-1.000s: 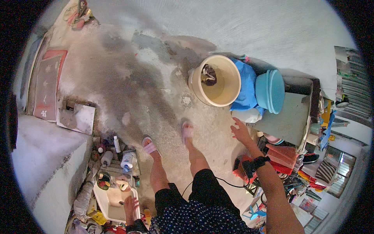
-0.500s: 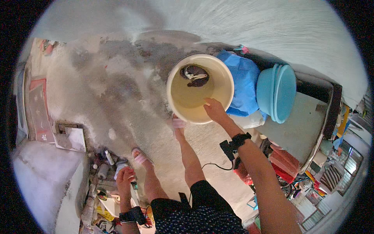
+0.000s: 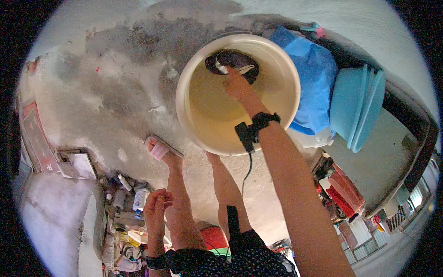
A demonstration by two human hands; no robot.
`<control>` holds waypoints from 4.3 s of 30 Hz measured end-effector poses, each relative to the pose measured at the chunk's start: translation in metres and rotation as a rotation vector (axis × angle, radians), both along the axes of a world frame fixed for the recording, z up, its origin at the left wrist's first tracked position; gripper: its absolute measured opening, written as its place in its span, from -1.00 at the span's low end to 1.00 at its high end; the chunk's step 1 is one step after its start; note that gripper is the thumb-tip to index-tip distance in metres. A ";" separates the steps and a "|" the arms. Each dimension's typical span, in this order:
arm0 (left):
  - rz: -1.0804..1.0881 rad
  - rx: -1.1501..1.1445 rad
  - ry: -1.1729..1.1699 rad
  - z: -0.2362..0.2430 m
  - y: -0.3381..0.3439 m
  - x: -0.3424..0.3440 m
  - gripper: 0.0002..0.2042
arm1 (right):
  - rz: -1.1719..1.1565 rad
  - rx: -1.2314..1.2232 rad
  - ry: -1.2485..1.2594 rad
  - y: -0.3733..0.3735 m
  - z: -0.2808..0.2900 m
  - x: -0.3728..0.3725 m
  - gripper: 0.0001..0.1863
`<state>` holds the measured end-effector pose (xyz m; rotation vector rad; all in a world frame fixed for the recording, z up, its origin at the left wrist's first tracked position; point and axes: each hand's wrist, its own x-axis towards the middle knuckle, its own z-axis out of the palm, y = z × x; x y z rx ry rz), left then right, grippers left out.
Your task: The person washes a small purple garment by hand using detergent in a basin and sink, rinses it in a bucket of water, and hangs it on a clothes hanger.
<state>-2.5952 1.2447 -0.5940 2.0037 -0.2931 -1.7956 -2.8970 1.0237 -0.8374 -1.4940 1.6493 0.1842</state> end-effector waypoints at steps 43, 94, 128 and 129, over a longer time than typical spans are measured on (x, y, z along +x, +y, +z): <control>0.247 0.195 0.076 -0.039 -0.007 -0.014 -0.84 | 0.259 0.026 -0.211 0.084 -0.066 -0.006 -0.80; 0.291 0.183 0.116 -0.057 -0.013 -0.013 -0.82 | 0.272 0.101 0.027 0.105 -0.097 -0.024 -0.70; 0.198 0.070 0.324 -0.031 -0.092 -0.067 -0.79 | -0.255 0.205 -0.272 0.071 0.188 -0.015 -0.87; 0.232 0.089 0.436 -0.030 -0.102 -0.082 -0.75 | -0.285 0.212 -0.298 0.070 0.223 -0.016 -0.87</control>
